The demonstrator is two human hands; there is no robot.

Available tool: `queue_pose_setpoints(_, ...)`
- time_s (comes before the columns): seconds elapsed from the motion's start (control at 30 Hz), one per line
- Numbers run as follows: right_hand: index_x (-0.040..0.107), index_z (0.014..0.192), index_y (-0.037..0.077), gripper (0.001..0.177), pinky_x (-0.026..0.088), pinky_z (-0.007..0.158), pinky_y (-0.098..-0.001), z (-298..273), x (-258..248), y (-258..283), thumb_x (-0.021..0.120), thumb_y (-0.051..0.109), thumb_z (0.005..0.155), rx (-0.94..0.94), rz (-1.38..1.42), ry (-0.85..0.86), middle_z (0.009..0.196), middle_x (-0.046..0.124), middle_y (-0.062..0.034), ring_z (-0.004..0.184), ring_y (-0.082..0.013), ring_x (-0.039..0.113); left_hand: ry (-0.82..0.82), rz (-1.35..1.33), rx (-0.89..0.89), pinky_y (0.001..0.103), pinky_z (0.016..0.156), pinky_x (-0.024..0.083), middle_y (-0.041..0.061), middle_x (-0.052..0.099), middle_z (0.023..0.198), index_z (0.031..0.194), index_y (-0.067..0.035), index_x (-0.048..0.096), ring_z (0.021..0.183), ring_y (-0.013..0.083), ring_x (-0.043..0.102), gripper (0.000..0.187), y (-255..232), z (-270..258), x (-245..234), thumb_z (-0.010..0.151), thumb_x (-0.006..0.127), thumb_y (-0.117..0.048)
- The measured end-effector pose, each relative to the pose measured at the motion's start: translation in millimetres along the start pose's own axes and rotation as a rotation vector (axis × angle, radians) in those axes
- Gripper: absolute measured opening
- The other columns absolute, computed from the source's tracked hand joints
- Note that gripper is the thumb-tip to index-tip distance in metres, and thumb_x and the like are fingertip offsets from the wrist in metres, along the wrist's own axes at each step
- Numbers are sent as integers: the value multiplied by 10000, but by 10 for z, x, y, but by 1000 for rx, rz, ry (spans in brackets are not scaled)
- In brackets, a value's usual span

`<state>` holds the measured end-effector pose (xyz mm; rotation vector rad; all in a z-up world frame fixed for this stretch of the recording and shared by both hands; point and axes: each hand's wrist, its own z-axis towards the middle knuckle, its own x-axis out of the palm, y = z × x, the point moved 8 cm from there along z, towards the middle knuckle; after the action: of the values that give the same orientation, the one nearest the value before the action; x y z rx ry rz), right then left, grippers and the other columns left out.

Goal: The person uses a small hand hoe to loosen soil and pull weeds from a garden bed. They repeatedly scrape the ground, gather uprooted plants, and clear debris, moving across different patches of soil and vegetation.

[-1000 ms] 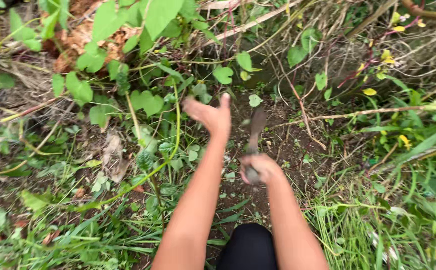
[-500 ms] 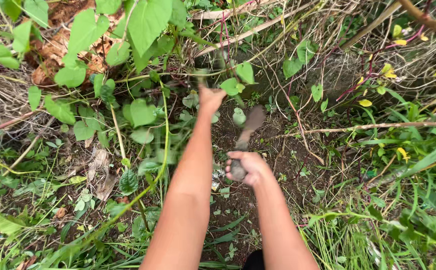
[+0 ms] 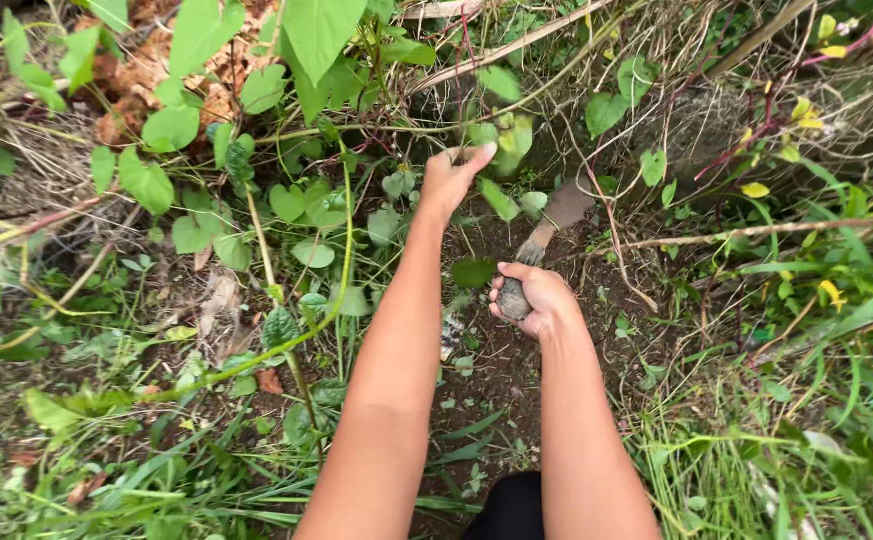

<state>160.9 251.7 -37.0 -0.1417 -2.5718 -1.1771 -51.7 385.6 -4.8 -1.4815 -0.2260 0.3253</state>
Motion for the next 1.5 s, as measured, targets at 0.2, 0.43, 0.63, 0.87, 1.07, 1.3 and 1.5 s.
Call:
queue_pose_setpoints(0.2, 592, 963, 1, 114, 585, 519, -412, 73, 88, -63, 628, 108, 959, 3, 16, 46, 728, 607, -81, 591, -224, 630, -307, -3, 9, 406, 643, 431, 87, 533, 666, 696, 6, 557, 621, 188, 470, 630, 474, -403, -362, 1107, 509, -469)
queue_pose_setpoints(0.43, 638, 997, -32, 155, 580, 494, -403, 46, 153, -98, 620, 117, 958, -51, -78, 38, 758, 660, -121, 594, -245, 656, -364, 182, 221, 430, 515, 419, 146, 567, 605, 705, 32, 616, 513, 228, 511, 437, 667, -1134, -158, 1007, 521, -270)
queue_pose_setpoints(0.63, 620, 995, -36, 124, 590, 498, -420, -24, 146, -74, 643, 67, 931, -31, -178, 15, 754, 637, -132, 578, -251, 659, -475, 399, 85, 519, 539, 474, 274, 646, 678, 782, 61, 683, 600, 408, 635, 344, 1132, -2365, -282, 980, 573, -198)
queue_pose_setpoints(0.87, 582, 1001, -55, 148, 595, 509, -425, -96, 370, -213, 637, 73, 952, -4, -166, 103, 766, 643, -140, 581, -249, 654, -470, 536, -126, 521, 564, 554, 260, 674, 666, 1017, 30, 713, 568, 406, 698, 255, 1254, -3113, -196, 903, 574, -150)
queue_pose_setpoints(1.07, 590, 1001, -17, 140, 589, 505, -416, -173, 519, -269, 639, 105, 954, 40, -259, 168, 752, 627, -110, 590, -235, 645, -481, 669, -100, 546, 617, 546, 267, 677, 684, 833, -8, 738, 621, 444, 674, 271, 1171, -3278, -281, 941, 599, -214)
queue_pose_setpoints(1.3, 560, 1020, 26, 159, 614, 563, -399, -346, 639, -438, 660, 129, 951, 175, -54, 312, 748, 630, -92, 616, -230, 644, -375, 759, -40, 524, 624, 573, 238, 684, 685, 824, -37, 733, 611, 420, 693, 297, 1183, -3238, -332, 977, 568, -230)
queue_pose_setpoints(1.5, 391, 1251, 25, 445, 593, 552, -450, -950, -163, -476, 614, -6, 868, 24, -172, 177, 854, 701, -161, 676, -283, 693, -304, 776, 9, 521, 647, 569, 255, 693, 740, 892, -7, 705, 667, 431, 692, 296, 1155, -3134, -568, 1011, 538, -222)
